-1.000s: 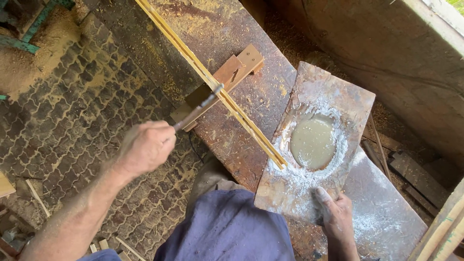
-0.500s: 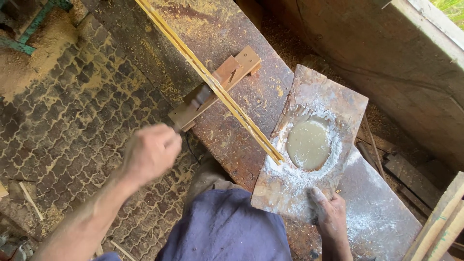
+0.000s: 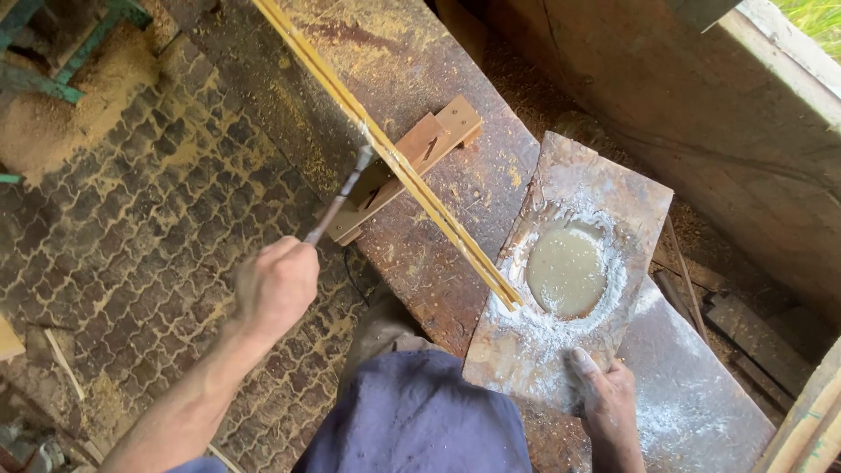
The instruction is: Apply adhesive to a thin wooden strip using a brush and handle wooden boards in a woodworking shop.
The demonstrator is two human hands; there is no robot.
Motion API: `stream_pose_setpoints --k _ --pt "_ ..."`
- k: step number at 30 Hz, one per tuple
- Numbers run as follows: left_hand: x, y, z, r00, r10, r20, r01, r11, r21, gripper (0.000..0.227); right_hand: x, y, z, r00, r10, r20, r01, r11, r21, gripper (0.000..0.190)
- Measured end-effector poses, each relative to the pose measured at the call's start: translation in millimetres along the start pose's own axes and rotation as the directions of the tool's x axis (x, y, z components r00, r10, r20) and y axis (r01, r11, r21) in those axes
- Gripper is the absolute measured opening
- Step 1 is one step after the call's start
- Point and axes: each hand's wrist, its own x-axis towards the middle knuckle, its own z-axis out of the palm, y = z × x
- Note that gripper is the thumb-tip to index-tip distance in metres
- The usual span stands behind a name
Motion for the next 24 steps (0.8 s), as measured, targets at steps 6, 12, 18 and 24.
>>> stream_pose_setpoints --k 6,12,18,24 --pt "67.8 -15.6 -8.9 0.884 -0.159 0.439 0.456 0.497 -0.739 0.03 3.7 1.2 0.1 1.0 -0.005 -0.005 0.005 1.0 0.006 0.033" --pt "59.5 -31.5 21.8 0.799 0.061 0.599 0.594 -0.238 -0.768 0.027 1.1 -5.3 -3.7 1.0 0.003 -0.025 -0.003 1.0 -0.003 0.035" --pt "42.2 -17.1 -35.9 0.638 -0.374 0.673 0.77 0.28 -0.574 0.026 1.0 -7.8 4.2 0.999 0.013 -0.044 -0.013 1.0 0.003 0.039" --pt "55.5 -47.7 -16.1 0.977 -0.141 0.161 0.143 0.99 -0.006 0.022 1.4 -10.0 9.8 1.0 -0.008 -0.002 0.008 0.999 0.044 0.041"
